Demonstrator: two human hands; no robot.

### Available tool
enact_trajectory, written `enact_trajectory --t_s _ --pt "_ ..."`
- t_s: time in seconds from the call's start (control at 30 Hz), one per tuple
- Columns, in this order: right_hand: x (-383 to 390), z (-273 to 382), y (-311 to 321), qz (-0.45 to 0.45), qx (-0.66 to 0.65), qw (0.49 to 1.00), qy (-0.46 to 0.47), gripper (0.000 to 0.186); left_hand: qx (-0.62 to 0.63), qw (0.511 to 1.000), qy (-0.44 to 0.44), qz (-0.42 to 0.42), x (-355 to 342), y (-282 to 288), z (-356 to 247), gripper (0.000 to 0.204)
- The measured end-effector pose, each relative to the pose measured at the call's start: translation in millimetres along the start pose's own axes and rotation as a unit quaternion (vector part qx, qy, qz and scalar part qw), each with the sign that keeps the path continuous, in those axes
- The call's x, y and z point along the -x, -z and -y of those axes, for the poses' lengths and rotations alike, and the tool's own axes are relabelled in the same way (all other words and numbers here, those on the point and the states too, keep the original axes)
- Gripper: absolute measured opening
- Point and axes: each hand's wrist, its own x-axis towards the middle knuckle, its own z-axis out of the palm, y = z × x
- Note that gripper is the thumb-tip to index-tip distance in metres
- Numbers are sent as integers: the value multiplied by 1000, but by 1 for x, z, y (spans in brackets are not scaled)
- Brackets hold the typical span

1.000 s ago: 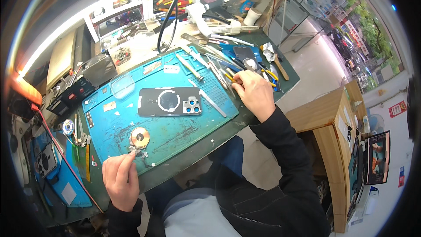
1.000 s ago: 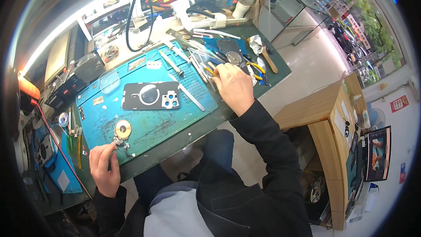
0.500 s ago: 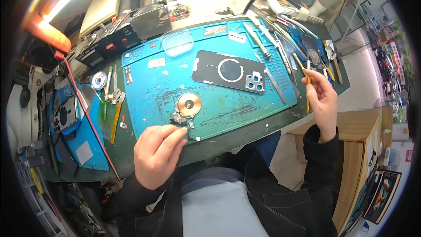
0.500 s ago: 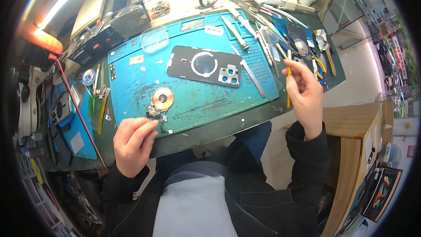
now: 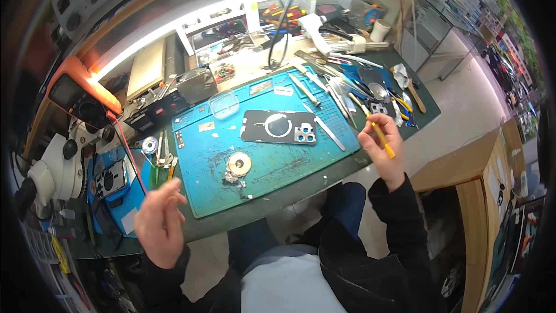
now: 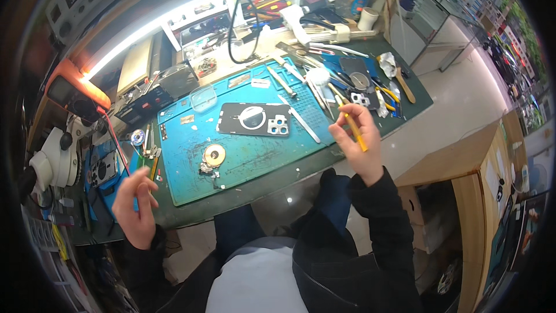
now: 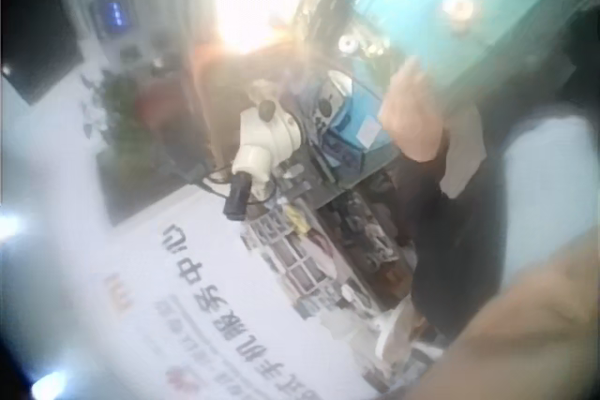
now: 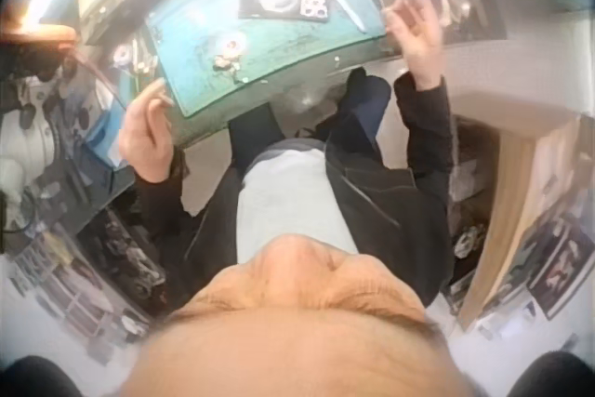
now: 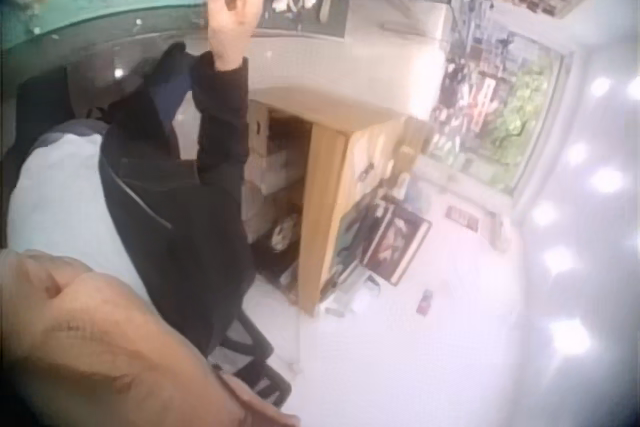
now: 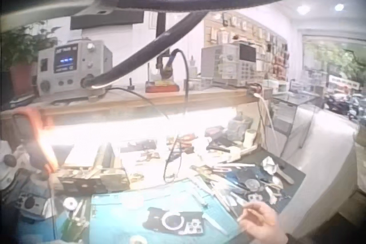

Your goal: The person cleans a small electronic component with a brush and screwdriver, then applies adhesive tape to the back of a smartphone. They place the component into the phone's back cover and press it into place.

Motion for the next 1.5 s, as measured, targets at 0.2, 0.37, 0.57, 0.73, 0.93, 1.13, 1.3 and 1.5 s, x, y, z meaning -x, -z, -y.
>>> enact_trajectory --t_s 0.2,0.37,0.57,0.73,0.93,1.13,1.3,1.5 --pt "18 8 5 -89 214 968 95 18 29 998 47 -24 -29 38 7 41" --pt "24 5 16 -85 229 967 71 21 68 998 5 -4 -48 45 20 66" --pt "-7 -1 38 43 408 877 249 28 -14 997 -51 56 -30 1 4 32" --pt "-17 6 26 23 392 883 257 27 50 999 5 -20 -53 14 5 31" --pt "-29 -12 17 36 464 846 259 25 6 999 -20 -36 -111 37 -4 26" --pt "-28 -7 21 47 477 835 272 29 51 998 41 8 -81 28 2 31" --pt "-27 -20 20 -6 425 849 314 28 -5 965 138 -222 -2 82 68 31" --pt "-23 -30 23 -10 399 863 310 23 -143 921 252 -260 77 120 101 29"
